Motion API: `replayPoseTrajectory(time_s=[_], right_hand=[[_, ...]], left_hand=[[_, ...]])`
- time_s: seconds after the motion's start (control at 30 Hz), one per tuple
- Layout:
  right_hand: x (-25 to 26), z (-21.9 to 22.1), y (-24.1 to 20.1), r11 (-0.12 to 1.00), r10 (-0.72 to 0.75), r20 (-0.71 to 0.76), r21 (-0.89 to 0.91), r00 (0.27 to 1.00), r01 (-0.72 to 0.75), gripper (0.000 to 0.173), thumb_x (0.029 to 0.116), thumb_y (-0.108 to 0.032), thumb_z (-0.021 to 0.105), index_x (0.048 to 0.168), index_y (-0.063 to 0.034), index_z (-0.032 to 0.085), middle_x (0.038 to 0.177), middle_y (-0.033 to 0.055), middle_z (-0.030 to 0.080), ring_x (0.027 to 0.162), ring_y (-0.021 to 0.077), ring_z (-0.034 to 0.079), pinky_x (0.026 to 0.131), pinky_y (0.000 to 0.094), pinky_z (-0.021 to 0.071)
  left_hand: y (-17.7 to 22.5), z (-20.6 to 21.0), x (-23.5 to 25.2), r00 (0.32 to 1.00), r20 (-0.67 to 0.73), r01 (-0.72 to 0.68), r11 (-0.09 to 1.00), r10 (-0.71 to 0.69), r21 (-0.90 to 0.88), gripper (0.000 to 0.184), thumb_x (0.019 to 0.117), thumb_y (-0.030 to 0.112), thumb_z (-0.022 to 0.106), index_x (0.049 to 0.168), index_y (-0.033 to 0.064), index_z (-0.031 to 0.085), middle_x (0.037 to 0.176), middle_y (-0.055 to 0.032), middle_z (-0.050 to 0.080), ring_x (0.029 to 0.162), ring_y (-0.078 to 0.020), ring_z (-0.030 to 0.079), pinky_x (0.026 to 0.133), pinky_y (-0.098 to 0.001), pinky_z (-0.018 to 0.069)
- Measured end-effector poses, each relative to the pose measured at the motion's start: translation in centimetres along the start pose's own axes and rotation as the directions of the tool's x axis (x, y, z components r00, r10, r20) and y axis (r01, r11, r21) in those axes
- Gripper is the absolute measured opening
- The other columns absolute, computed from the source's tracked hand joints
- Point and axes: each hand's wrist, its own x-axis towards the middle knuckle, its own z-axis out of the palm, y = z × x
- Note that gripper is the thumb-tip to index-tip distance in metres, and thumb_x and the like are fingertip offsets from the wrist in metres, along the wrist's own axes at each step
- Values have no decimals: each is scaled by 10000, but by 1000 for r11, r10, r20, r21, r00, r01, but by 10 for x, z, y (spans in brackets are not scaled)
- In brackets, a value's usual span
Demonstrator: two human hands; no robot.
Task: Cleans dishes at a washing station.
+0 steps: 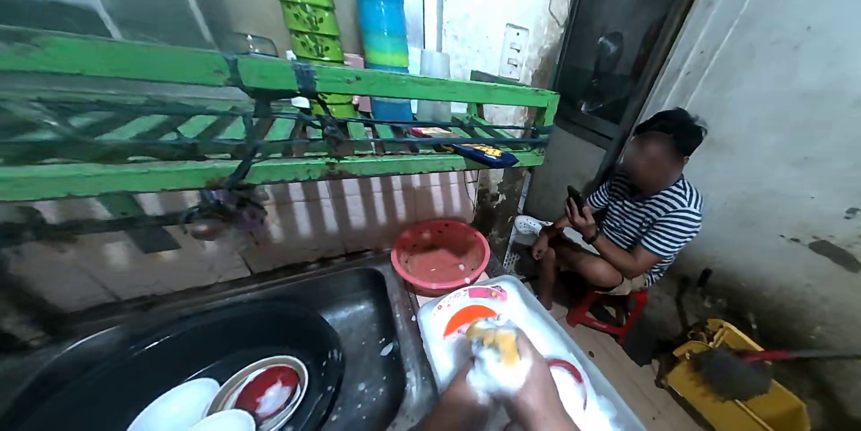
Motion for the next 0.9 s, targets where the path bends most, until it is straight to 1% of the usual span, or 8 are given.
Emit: replayPoseTrajectory(time_s=[0.17, 0.27, 0.33, 0.5, 0.57, 0.67, 0.73, 0.9], right_hand=[[57, -27, 28, 866, 374, 19, 352, 927, -356, 269, 1056, -112, 511, 1276, 32, 564, 1059, 138, 656, 928, 173, 649, 822, 348, 561], [39, -32, -3, 977, 188, 59, -109, 980, -181, 434, 962, -157, 657, 1343, 36, 579, 1221, 202, 671, 1161, 281, 639, 1034, 457, 494], [20, -19, -15, 940, -81, 76, -326, 994, 101, 458, 877, -286, 704, 1236, -2, 680, 1144, 188, 721, 1112, 337, 684, 977, 548, 524], [57, -35, 23, 993, 88, -24, 76, 996, -86, 256, 991, -130, 630, 1206, 6, 655, 1064, 127, 691, 972, 168, 664, 881, 361, 559], [55, -41, 9, 986, 167, -39, 9, 985, -166, 337, 981, -134, 661, 1273, 28, 613, 1123, 181, 684, 1047, 245, 658, 947, 436, 531], [25, -25, -11, 956, -101, 14, -276, 995, 101, 451, 886, -323, 718, 1200, -1, 693, 1079, 167, 736, 1046, 305, 706, 941, 534, 550], [25, -20, -5, 982, -124, -58, -151, 991, 114, 417, 879, -309, 714, 1157, 2, 706, 1040, 130, 740, 1008, 224, 708, 922, 452, 568], [30, -12, 21, 988, 101, -255, 139, 962, -67, 406, 943, -104, 655, 1276, 116, 583, 1128, 215, 688, 1050, 229, 674, 957, 415, 545]], left_hand=[[11, 16, 2, 981, -130, -166, 971, 145, -173, 450, 980, 155, 586, 1377, -56, 566, 1294, -205, 648, 1212, -221, 621, 1080, -374, 473], [2, 11, 12, 996, -46, -78, 979, 71, -191, 347, 947, 154, 658, 1226, -51, 638, 1149, -172, 681, 1081, -200, 646, 987, -374, 508], [0, 10, 2, 995, -64, -87, 963, 73, -255, 389, 946, 60, 662, 1270, -139, 585, 1216, -229, 661, 1156, -211, 626, 1051, -334, 464], [17, 11, 10, 942, -261, -248, 963, 213, -109, 357, 1003, 217, 585, 1258, -17, 673, 1138, -170, 722, 1089, -224, 685, 995, -393, 523], [21, 8, 12, 965, -196, -205, 967, 174, -149, 310, 983, 211, 614, 1170, -24, 693, 1072, -165, 719, 1035, -216, 681, 958, -390, 528], [15, 9, 7, 995, -33, -100, 919, 95, -382, 316, 940, 62, 658, 1212, -93, 617, 1131, -153, 669, 1064, -130, 619, 985, -281, 489], [13, 9, 7, 992, -83, -123, 898, 97, -423, 345, 919, 47, 674, 1219, -111, 614, 1153, -173, 675, 1085, -145, 627, 997, -290, 486], [15, 30, 21, 922, -368, -305, 366, -118, -879, 265, 1027, 87, 531, 1250, -49, 574, 1065, -97, 687, 965, -127, 680, 871, -308, 583]])
